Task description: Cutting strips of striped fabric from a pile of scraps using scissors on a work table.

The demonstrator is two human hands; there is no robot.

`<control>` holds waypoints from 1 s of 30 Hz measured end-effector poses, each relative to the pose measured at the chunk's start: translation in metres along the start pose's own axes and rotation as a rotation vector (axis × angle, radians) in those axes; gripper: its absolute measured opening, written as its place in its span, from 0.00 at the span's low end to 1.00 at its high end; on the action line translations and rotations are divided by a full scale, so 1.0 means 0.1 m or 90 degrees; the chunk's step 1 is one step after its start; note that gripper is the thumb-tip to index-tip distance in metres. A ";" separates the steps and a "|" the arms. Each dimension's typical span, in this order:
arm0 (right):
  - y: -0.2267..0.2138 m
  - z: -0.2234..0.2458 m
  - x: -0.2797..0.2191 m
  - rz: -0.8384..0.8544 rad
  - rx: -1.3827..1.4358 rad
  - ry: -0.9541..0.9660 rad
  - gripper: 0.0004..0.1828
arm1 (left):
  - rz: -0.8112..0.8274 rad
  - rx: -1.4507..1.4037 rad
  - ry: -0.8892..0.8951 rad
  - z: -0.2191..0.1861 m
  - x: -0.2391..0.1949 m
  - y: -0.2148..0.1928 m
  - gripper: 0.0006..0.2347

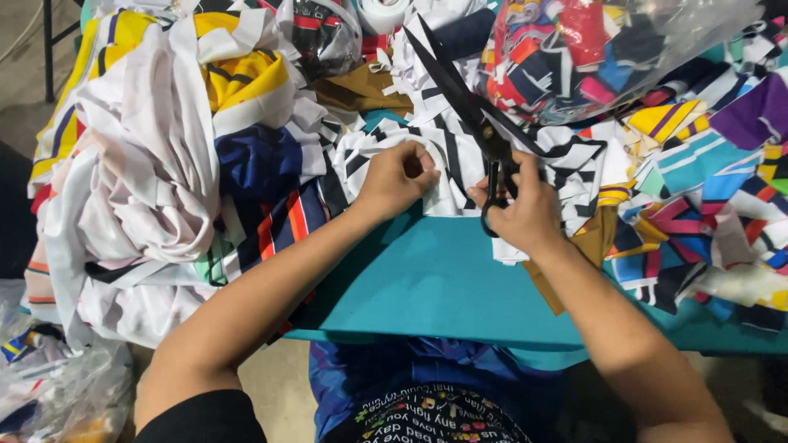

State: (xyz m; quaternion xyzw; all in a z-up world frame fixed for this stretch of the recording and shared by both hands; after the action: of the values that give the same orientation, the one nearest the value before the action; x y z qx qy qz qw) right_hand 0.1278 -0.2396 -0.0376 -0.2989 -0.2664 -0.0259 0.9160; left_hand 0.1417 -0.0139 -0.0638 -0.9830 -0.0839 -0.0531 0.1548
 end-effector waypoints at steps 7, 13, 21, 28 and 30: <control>-0.12 -0.08 0.03 -0.040 -0.042 0.004 0.28 | 0.054 -0.159 -0.060 -0.18 0.04 0.02 0.05; -0.14 -0.08 0.01 -0.053 -0.056 0.009 0.29 | 0.062 -0.130 -0.030 -0.34 -0.03 0.01 0.14; -0.05 -0.05 0.04 -0.059 -0.031 -0.011 0.30 | 0.102 0.004 0.128 -0.29 -0.12 0.00 0.23; -0.08 -0.10 0.02 -0.057 -0.010 -0.030 0.29 | 0.077 -0.067 0.131 -0.16 -0.09 0.05 0.18; -0.08 -0.09 0.02 -0.055 -0.015 -0.032 0.28 | 0.110 -0.134 0.088 -0.18 -0.08 -0.01 0.17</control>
State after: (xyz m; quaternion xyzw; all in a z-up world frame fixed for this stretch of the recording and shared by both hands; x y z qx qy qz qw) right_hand 0.1321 -0.2514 -0.0386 -0.2983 -0.3014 -0.0607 0.9036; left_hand 0.1318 -0.0198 -0.0474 -0.9913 0.0175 -0.1159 0.0606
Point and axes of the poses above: each hand's wrist, its own x-axis towards the middle knuckle, its own y-axis out of the palm, z = x × y, the point moved 3 cm from there along x, towards the middle knuckle, and after that the axes turned 11 degrees about -z, right-handed, at the moved point
